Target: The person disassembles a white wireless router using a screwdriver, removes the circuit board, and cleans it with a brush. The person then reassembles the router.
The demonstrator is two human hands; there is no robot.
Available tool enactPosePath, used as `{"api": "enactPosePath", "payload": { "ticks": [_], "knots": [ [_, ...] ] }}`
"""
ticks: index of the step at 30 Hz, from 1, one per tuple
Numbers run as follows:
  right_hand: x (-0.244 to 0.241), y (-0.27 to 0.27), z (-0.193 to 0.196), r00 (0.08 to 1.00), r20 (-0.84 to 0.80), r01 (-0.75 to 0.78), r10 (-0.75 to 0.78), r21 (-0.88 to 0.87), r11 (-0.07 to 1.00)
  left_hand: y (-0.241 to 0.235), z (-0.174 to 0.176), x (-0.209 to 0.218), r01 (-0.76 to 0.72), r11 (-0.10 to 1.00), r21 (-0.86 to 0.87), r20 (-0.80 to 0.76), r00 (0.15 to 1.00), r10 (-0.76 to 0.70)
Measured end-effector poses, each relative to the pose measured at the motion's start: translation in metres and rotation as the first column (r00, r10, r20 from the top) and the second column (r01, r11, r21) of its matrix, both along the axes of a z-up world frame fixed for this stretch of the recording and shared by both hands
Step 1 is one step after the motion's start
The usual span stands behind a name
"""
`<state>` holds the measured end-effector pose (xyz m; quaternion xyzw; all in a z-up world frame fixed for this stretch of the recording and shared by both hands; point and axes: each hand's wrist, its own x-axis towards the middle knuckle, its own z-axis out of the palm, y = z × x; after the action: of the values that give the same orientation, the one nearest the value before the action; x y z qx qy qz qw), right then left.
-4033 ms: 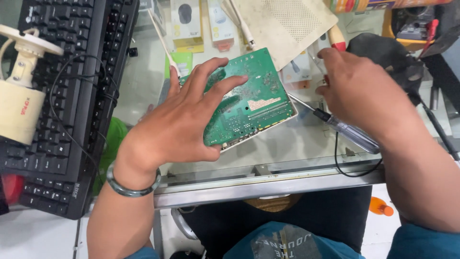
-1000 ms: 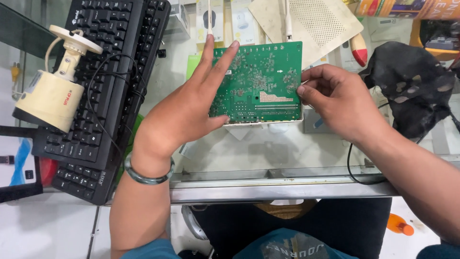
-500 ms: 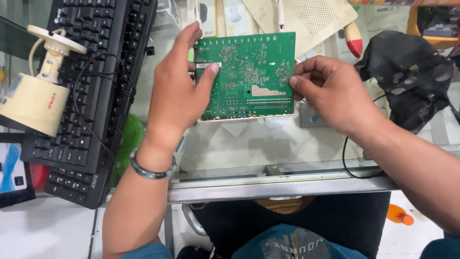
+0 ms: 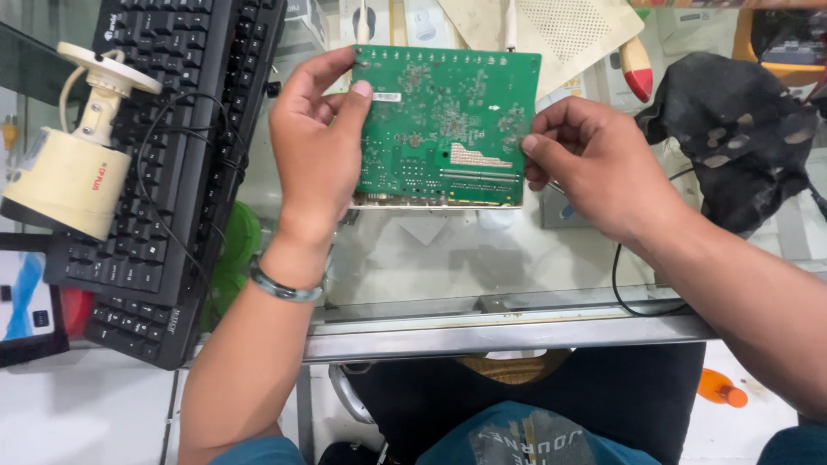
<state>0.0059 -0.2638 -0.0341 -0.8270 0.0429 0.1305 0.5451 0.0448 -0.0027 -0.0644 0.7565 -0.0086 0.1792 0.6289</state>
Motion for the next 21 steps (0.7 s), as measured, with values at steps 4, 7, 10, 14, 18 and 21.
{"api": "enactPosePath", "payload": {
  "ticks": [4, 7, 10, 14, 18, 21],
  "knots": [
    [-0.006, 0.002, 0.007, 1.0, 0.013, -0.011, 0.012, -0.027, 1.0, -0.004, 0.006, -0.005, 0.048, 0.997, -0.058, 0.064, 0.997, -0.044],
    [-0.006, 0.001, 0.003, 1.0, 0.016, 0.002, -0.002, 0.014, 1.0, -0.002, 0.008, -0.007, 0.1, 0.992, -0.079, 0.104, 0.99, -0.092],
    [-0.005, 0.001, 0.002, 1.0, 0.002, -0.001, 0.001, 0.026, 1.0, 0.002, 0.011, -0.007, 0.119, 0.984, -0.129, 0.103, 0.989, -0.107],
    [-0.004, 0.002, 0.005, 0.997, -0.071, 0.02, -0.016, 0.054, 0.998, 0.008, 0.013, -0.005, 0.176, 0.968, -0.182, 0.067, 0.984, -0.166],
    [-0.003, 0.005, 0.008, 0.989, -0.144, 0.058, -0.045, 0.089, 0.994, 0.012, 0.011, -0.002, 0.214, 0.929, -0.302, 0.024, 0.976, -0.217],
    [-0.003, 0.006, 0.01, 0.981, -0.182, 0.095, -0.067, 0.152, 0.984, 0.009, 0.023, -0.005, 0.153, 0.923, -0.352, -0.08, 0.978, -0.193]
  ]
}}
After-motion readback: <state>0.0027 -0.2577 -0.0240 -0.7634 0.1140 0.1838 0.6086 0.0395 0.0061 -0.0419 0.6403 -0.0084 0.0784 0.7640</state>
